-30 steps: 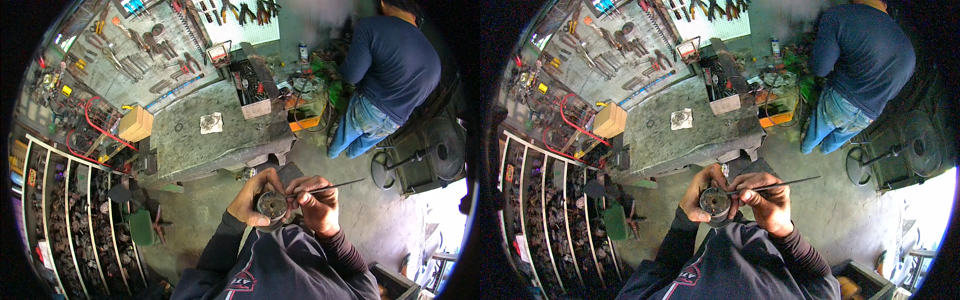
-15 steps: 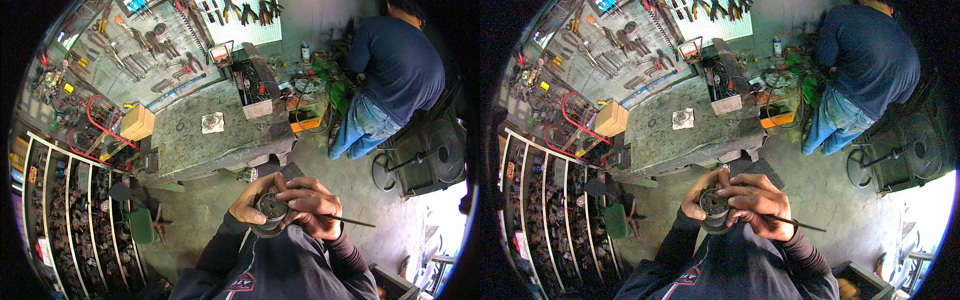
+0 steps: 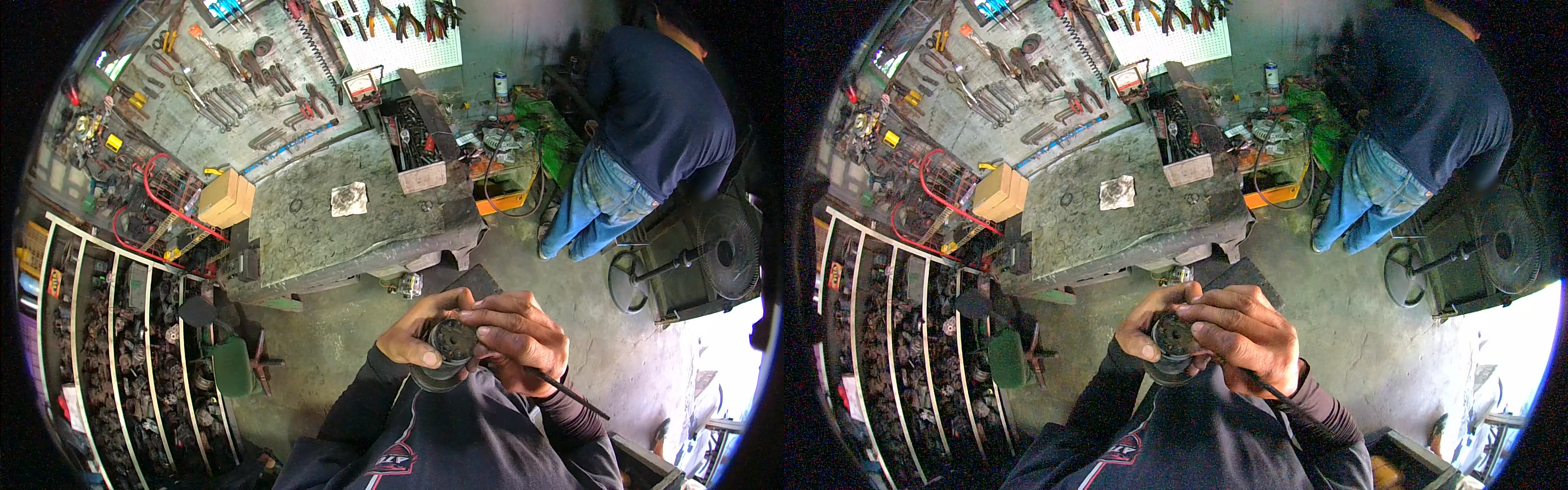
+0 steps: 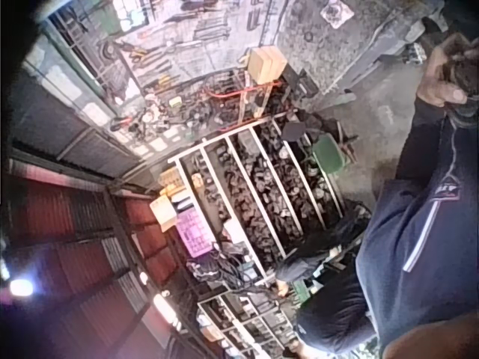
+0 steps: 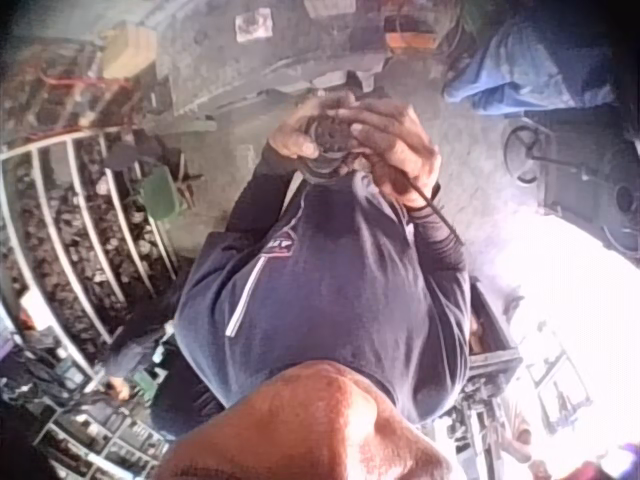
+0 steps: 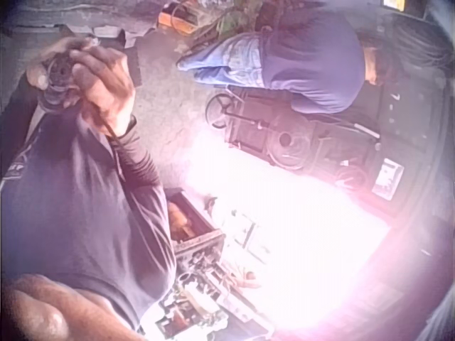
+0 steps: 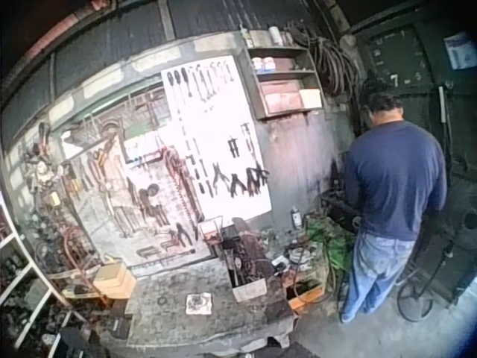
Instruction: The person uses a thin metal rod to clean a cylindrical metal part, then moves to a bench grinder to smooth the part's edges. The person repeatedly rotates the part against the grinding wheel and inspects it between passes.
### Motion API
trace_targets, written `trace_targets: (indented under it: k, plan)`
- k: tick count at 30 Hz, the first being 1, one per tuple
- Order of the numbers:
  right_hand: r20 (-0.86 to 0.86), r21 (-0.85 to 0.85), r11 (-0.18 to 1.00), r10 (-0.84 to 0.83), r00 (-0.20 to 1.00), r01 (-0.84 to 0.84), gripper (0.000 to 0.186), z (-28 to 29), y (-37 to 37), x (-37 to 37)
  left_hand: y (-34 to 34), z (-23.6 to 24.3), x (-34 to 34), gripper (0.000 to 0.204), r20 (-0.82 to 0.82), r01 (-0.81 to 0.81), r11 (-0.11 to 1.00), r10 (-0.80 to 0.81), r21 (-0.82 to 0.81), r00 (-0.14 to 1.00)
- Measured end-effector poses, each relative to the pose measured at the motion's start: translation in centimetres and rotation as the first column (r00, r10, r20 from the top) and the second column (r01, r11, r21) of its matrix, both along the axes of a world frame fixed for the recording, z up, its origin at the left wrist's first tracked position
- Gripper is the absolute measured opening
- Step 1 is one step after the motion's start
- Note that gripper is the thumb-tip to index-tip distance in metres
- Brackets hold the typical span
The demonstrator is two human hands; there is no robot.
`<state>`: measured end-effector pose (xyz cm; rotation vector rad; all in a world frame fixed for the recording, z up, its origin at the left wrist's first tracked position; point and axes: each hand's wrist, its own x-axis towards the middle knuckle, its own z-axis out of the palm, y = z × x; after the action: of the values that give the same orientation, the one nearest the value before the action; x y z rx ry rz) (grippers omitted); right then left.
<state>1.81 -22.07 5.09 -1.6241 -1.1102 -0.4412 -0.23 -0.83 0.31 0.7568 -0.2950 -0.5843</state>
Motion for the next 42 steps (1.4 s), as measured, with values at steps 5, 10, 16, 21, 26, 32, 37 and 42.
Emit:
trace_targets:
  k: [5,10,16,21,26,32,37,42]
  plan:
    - [-0.075,0.067,0.997,-0.02,0.997,0.026,0.035,-0.1,-0.2,0.4,-1.0,0.9,0.2,0.088,-0.01,-0.051,0.999,0.051,0.008,0.999]
    - [-0.247,0.206,0.978,0.026,0.969,0.026,0.023,-1.5,0.4,0.8,0.0,1.8,0.0,0.079,0.043,-0.024,0.992,0.019,0.122,0.999]
    - [-0.524,0.381,0.921,0.141,0.84,0.083,0.016,-2.8,1.5,0.3,0.7,1.7,0.3,0.085,0.052,-0.048,0.975,0.038,0.217,0.998]
    - [-0.554,0.425,0.903,0.204,0.807,0.063,0.013,-2.9,1.8,0.5,1.4,0.0,-0.4,0.104,0.167,-0.308,0.778,0.26,0.548,0.951]
    - [-0.64,0.263,0.956,0.071,0.765,0.131,0.01,-2.0,0.1,1.9,-1.4,2.5,1.5,0.084,0.138,-0.231,0.883,0.191,0.408,0.972]
    - [-0.555,0.423,0.901,0.17,0.814,0.1,0.029,-5.8,-0.7,1.9,-4.1,3.3,1.6,0.068,0.174,-0.097,0.906,0.026,0.413,0.984]
    - [-0.688,0.452,0.841,0.117,0.717,0.296,0.026,-6.8,-4.9,0.9,-5.5,2.8,2.2,0.059,0.266,-0.157,0.741,-0.03,0.653,0.964]
    - [-0.69,0.229,0.794,-0.276,0.669,0.563,0.012,-3.8,-7.9,-1.2,-8.9,1.5,5.2,0.067,0.631,-0.553,0.555,0.064,0.622,0.773]
